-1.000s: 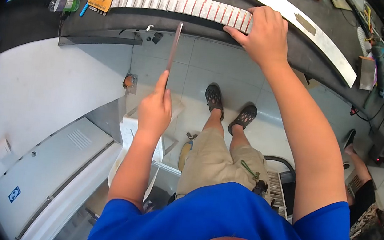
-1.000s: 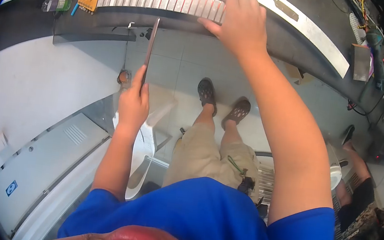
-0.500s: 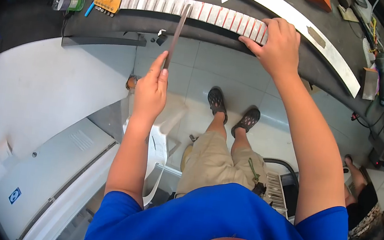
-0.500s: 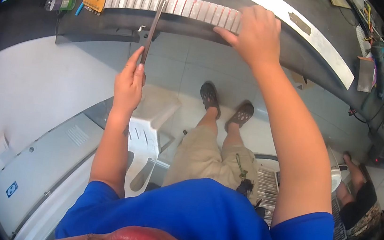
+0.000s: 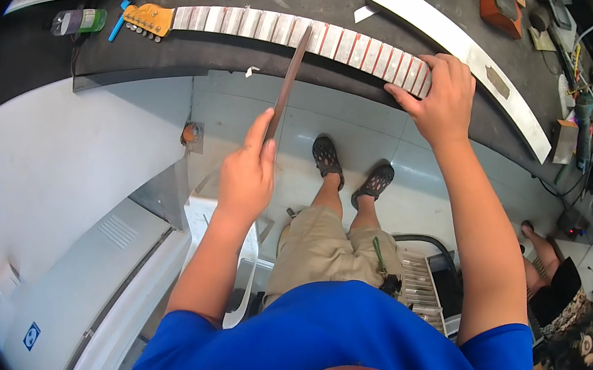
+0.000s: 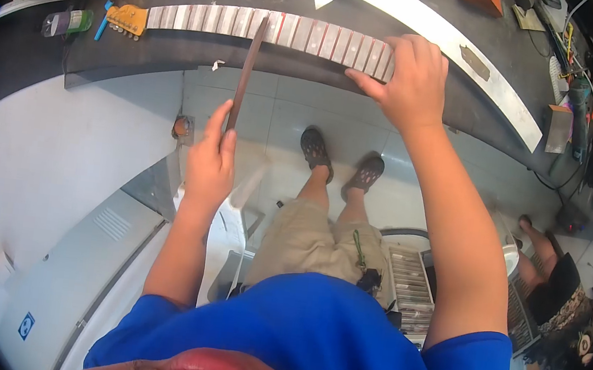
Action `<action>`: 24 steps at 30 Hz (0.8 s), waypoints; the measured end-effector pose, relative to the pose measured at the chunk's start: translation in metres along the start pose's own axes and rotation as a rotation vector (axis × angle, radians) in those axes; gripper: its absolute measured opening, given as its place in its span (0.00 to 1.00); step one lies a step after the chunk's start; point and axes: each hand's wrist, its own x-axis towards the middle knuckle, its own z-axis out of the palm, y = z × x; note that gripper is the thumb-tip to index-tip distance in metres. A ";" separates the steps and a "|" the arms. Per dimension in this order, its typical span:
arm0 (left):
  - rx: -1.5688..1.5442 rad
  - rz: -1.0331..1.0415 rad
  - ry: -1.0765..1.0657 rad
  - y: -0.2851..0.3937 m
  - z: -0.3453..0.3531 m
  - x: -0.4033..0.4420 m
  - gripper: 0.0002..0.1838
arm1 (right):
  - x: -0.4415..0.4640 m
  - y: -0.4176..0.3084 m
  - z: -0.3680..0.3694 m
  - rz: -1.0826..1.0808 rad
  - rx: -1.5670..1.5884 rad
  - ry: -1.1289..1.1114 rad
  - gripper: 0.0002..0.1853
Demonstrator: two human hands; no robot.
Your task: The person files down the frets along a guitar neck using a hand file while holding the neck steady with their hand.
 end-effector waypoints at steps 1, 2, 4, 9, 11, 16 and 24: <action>0.017 0.009 -0.001 -0.002 -0.002 -0.004 0.25 | 0.000 -0.001 0.000 0.001 0.000 -0.006 0.38; 0.067 0.027 -0.011 -0.004 0.000 0.002 0.25 | -0.003 -0.002 0.000 0.004 -0.005 -0.007 0.38; 0.170 0.078 -0.012 0.023 -0.001 0.054 0.26 | -0.001 -0.001 0.002 0.001 -0.016 0.013 0.38; 0.241 0.034 -0.044 0.048 0.011 0.099 0.28 | -0.001 -0.001 -0.001 0.007 0.000 -0.031 0.38; 0.194 0.013 -0.048 0.035 0.004 0.061 0.30 | 0.001 -0.001 -0.002 0.016 0.008 -0.036 0.38; 0.164 0.164 0.034 -0.005 0.000 0.005 0.30 | 0.000 0.000 0.000 0.006 0.014 -0.003 0.39; 0.286 0.232 0.133 0.051 0.011 0.122 0.24 | -0.001 0.002 0.001 -0.007 0.006 -0.005 0.38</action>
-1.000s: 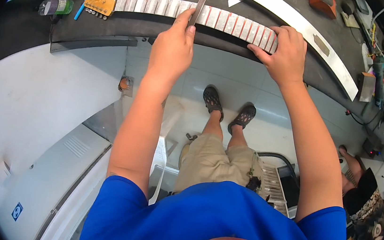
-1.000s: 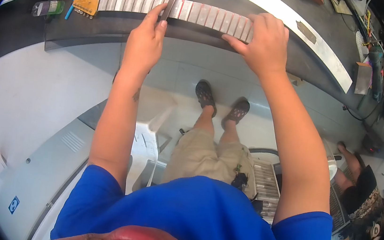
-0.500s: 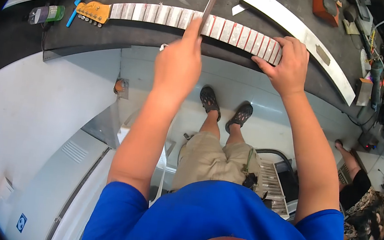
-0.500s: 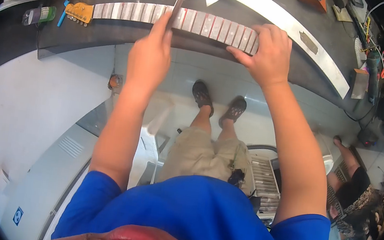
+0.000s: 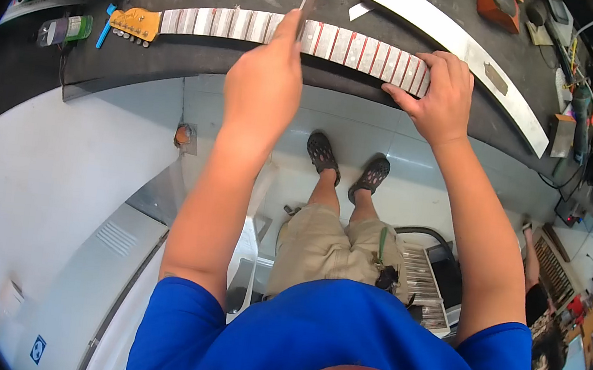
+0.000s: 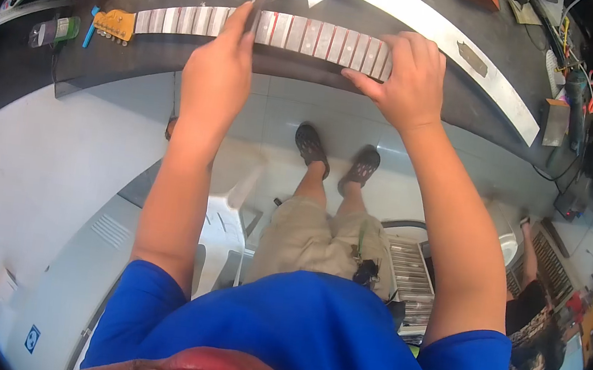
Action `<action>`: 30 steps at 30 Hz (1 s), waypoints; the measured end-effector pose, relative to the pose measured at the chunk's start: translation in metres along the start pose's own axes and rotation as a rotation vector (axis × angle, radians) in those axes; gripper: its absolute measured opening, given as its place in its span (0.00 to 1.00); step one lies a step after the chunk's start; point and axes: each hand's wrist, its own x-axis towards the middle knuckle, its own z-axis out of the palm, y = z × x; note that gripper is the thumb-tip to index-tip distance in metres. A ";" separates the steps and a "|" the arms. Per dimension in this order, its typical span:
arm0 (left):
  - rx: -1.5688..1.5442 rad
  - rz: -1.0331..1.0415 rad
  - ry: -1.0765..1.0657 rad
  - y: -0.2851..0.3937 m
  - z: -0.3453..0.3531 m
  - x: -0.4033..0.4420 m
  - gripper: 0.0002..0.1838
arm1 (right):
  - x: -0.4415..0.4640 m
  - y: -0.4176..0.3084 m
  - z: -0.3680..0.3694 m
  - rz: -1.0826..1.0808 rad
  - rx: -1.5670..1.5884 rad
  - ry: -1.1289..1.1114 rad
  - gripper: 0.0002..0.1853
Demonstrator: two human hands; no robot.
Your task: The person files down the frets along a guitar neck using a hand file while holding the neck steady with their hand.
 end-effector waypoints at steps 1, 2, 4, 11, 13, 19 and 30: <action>-0.077 -0.061 0.006 -0.002 -0.006 -0.011 0.25 | 0.001 0.000 0.000 0.006 -0.001 0.002 0.37; -0.152 -0.119 0.010 -0.005 -0.014 -0.029 0.26 | 0.001 -0.001 0.000 0.010 0.006 0.003 0.37; -0.223 -0.152 0.020 -0.012 -0.025 -0.069 0.29 | 0.001 -0.002 -0.003 0.018 0.020 -0.003 0.37; -0.113 0.036 -0.050 -0.013 0.002 -0.156 0.36 | -0.003 0.000 0.000 -0.018 0.012 0.040 0.37; -0.037 0.132 -0.019 -0.008 0.015 -0.164 0.36 | -0.004 0.001 0.001 -0.024 0.007 0.044 0.37; 0.039 -0.154 -0.066 0.011 0.017 -0.155 0.31 | -0.005 0.003 0.003 -0.058 0.037 0.096 0.35; -0.037 0.038 0.068 0.010 0.030 -0.115 0.31 | -0.007 -0.007 -0.010 -0.013 0.097 0.087 0.33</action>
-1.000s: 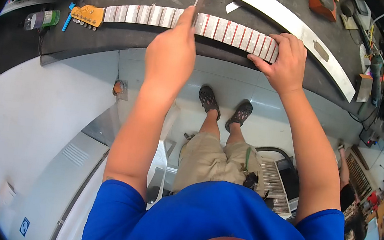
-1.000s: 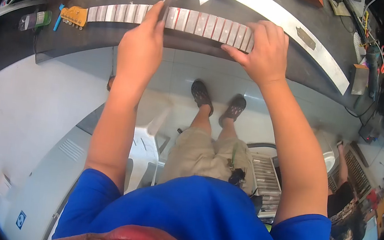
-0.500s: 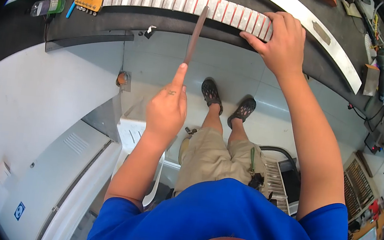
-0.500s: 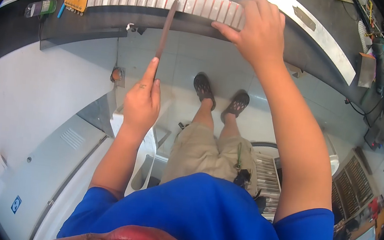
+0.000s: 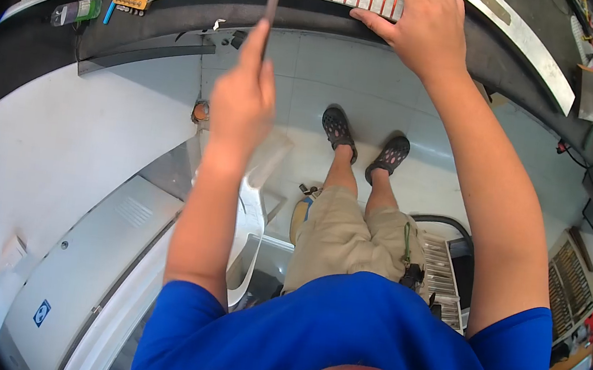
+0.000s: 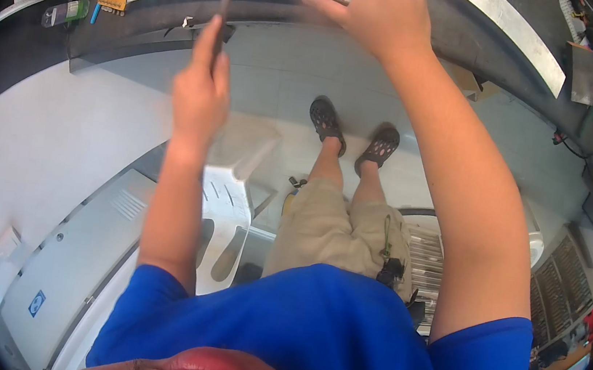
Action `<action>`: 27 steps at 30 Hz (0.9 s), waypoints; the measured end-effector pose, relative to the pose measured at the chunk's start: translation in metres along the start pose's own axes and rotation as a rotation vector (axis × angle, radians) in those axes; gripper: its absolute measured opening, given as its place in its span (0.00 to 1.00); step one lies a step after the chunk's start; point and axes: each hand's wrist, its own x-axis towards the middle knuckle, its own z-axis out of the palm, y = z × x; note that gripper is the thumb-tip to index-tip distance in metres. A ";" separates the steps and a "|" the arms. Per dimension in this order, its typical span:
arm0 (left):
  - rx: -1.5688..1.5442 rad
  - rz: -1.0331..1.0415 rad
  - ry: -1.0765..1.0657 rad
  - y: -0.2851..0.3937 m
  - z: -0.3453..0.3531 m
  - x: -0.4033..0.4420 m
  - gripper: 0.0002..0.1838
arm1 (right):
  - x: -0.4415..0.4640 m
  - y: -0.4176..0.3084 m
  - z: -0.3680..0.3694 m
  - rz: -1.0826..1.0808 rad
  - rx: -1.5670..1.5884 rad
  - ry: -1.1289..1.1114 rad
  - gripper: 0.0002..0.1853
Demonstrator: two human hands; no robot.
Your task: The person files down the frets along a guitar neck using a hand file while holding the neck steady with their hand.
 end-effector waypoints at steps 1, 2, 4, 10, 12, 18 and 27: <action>0.039 -0.092 -0.070 0.000 0.001 -0.026 0.32 | 0.000 0.001 -0.001 0.004 0.015 -0.008 0.33; 0.077 -0.180 -0.141 0.000 0.001 -0.047 0.32 | 0.000 0.002 -0.001 0.007 0.019 -0.006 0.33; 0.097 -0.227 -0.169 0.002 0.002 -0.048 0.32 | 0.001 0.003 -0.001 0.013 0.023 -0.004 0.33; 0.078 -0.105 -0.107 0.018 -0.005 0.086 0.27 | -0.002 0.006 0.004 -0.016 0.012 0.035 0.32; 0.028 -0.192 -0.158 0.021 -0.009 0.081 0.28 | -0.007 0.004 0.005 -0.013 0.006 0.038 0.32; 0.082 0.043 -0.022 -0.021 0.012 -0.038 0.33 | -0.001 0.008 0.001 -0.040 -0.011 0.028 0.32; 0.020 0.005 -0.112 -0.018 -0.006 0.029 0.30 | -0.002 0.006 0.002 -0.039 0.009 0.034 0.32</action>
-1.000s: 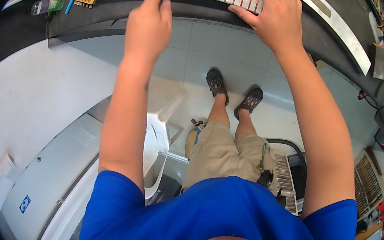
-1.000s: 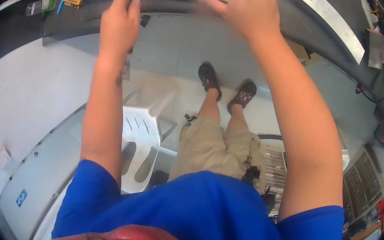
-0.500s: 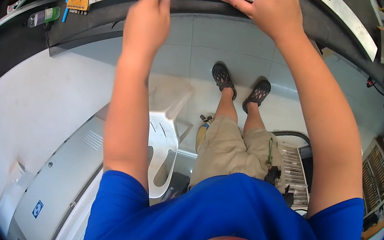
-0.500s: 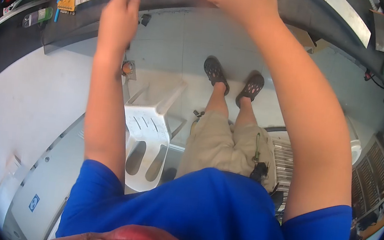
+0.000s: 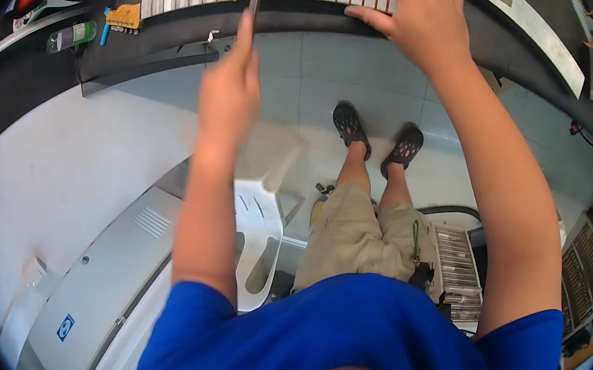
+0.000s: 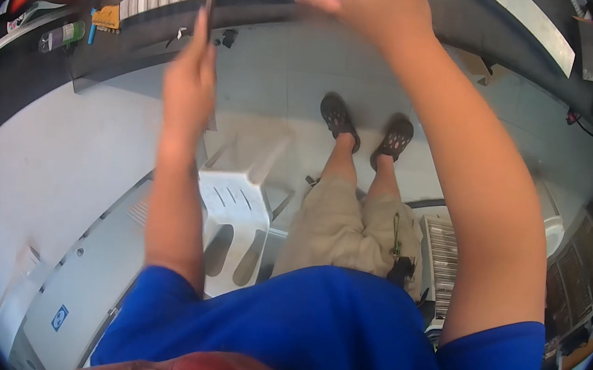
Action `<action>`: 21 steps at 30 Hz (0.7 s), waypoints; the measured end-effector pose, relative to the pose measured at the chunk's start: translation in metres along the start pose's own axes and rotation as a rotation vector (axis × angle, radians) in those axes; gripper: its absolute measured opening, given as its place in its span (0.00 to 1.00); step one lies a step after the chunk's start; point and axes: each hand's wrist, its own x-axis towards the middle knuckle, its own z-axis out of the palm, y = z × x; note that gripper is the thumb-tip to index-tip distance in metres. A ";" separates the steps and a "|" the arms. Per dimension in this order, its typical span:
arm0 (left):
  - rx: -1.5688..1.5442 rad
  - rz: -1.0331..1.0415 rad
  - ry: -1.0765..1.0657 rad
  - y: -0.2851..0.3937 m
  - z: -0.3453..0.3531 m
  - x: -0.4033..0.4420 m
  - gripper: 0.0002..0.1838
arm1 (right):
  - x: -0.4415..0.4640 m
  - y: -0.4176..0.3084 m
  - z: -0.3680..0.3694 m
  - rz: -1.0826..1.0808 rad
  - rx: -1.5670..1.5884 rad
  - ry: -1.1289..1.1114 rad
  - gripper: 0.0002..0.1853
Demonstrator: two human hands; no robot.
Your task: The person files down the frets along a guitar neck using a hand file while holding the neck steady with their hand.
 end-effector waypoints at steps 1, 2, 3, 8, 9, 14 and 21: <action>0.042 0.026 0.026 -0.017 0.013 -0.046 0.34 | 0.001 0.000 -0.001 0.008 -0.002 -0.009 0.32; 0.045 0.049 0.047 -0.019 0.017 -0.054 0.35 | 0.001 0.000 -0.001 0.003 -0.003 -0.007 0.32; 0.048 0.071 0.068 -0.012 0.017 -0.056 0.36 | 0.001 0.001 -0.001 -0.003 -0.012 -0.002 0.32; 0.043 0.024 -0.025 0.018 -0.005 0.075 0.25 | 0.001 0.001 0.002 -0.002 -0.026 0.008 0.32; 0.026 -0.005 -0.061 0.021 -0.008 0.082 0.26 | 0.000 0.001 0.002 -0.004 -0.028 0.005 0.32; -0.010 -0.033 0.041 -0.009 0.015 -0.051 0.31 | 0.001 0.001 0.002 0.005 -0.011 -0.012 0.32; 0.183 0.099 -0.002 0.017 0.000 0.078 0.30 | -0.001 0.002 0.004 0.002 -0.023 -0.002 0.32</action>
